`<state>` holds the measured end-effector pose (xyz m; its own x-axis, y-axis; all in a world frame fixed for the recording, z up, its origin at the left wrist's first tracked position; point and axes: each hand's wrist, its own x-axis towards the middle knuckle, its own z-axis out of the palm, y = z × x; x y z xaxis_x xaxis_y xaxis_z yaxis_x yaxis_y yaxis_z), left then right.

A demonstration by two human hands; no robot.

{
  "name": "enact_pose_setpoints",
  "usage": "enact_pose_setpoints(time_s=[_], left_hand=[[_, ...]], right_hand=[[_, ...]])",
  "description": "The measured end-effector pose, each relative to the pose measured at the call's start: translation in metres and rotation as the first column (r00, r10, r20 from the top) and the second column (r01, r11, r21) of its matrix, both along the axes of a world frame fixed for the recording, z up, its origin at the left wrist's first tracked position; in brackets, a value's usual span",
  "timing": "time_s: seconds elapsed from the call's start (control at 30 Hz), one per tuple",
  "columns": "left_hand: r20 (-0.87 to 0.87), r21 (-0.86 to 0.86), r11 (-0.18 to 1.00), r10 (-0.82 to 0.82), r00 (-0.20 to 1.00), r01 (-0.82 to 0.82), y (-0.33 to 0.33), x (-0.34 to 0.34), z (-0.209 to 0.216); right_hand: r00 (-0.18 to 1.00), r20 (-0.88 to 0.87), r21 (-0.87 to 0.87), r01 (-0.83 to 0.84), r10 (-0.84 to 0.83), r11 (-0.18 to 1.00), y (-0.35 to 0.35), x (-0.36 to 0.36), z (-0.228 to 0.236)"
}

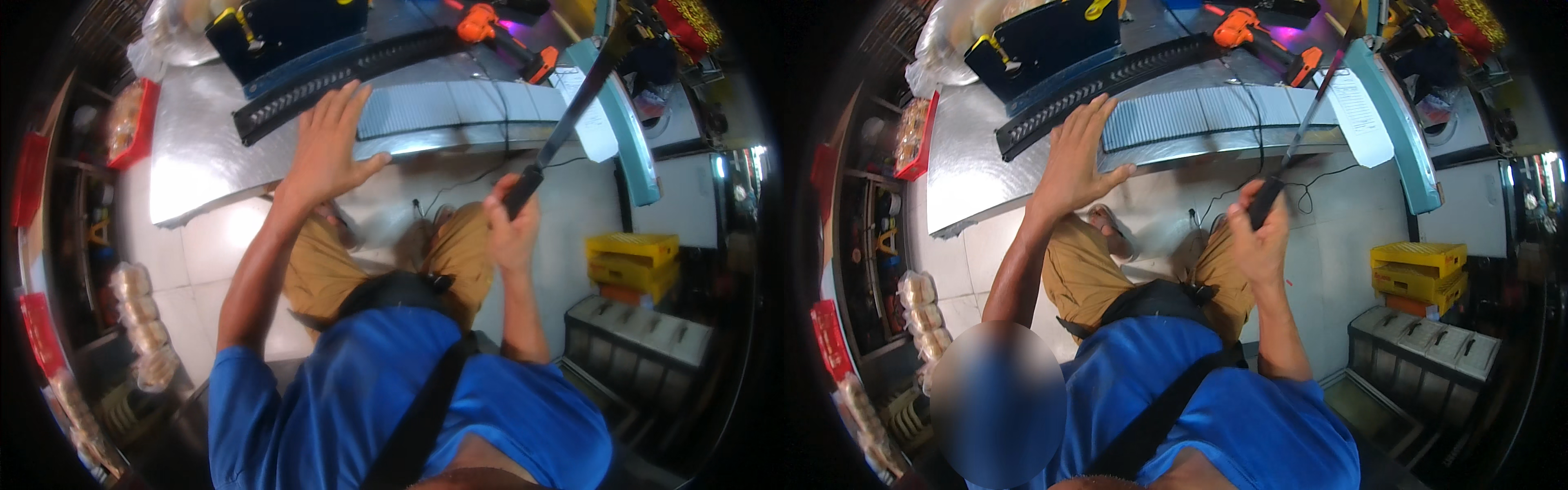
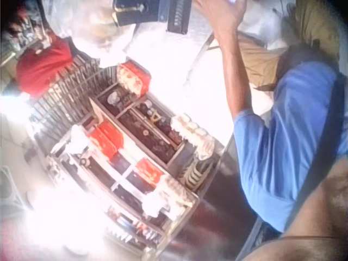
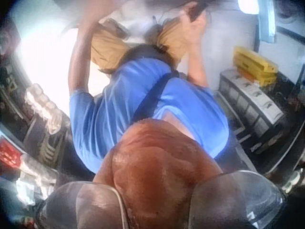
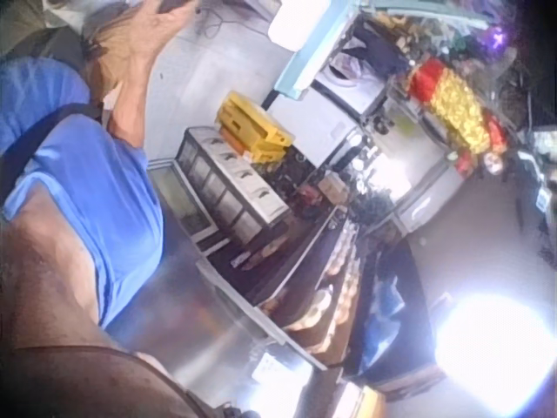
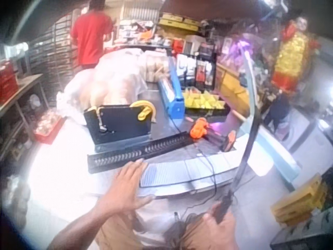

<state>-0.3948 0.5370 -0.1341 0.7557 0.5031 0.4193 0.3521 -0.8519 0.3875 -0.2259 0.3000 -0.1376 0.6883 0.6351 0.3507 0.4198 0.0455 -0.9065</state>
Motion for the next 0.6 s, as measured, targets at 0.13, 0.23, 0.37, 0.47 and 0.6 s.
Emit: enact_pose_setpoints(time_s=[0.13,0.23,0.37,0.47,0.6], left_hand=[[0.000,-0.060,0.997,-0.045,0.999,0.045,0.001,-0.009,0.001],[-0.004,-0.032,0.999,0.034,0.999,-0.034,-0.020,-0.014,-0.003],[0.049,-0.028,0.999,0.039,0.998,-0.037,-0.029,-0.012,-0.011],[0.086,-0.070,0.997,-0.015,0.996,0.021,-0.024,-0.015,-0.008],[0.354,-0.203,0.978,0.025,0.935,0.051,-0.034,-0.030,-0.001]], right_hand=[[0.929,-0.367,0.082,-0.021,0.049,0.996,-0.002,-0.003,0.002],[0.904,-0.391,0.128,-0.134,0.174,0.983,-0.002,-0.017,-0.008],[0.826,-0.494,0.122,-0.243,0.271,0.962,0.009,-0.042,-0.007],[0.777,-0.521,0.149,-0.326,0.354,0.934,0.017,-0.059,-0.004],[0.827,-0.421,0.100,-0.367,0.373,0.925,0.030,-0.071,0.007]])
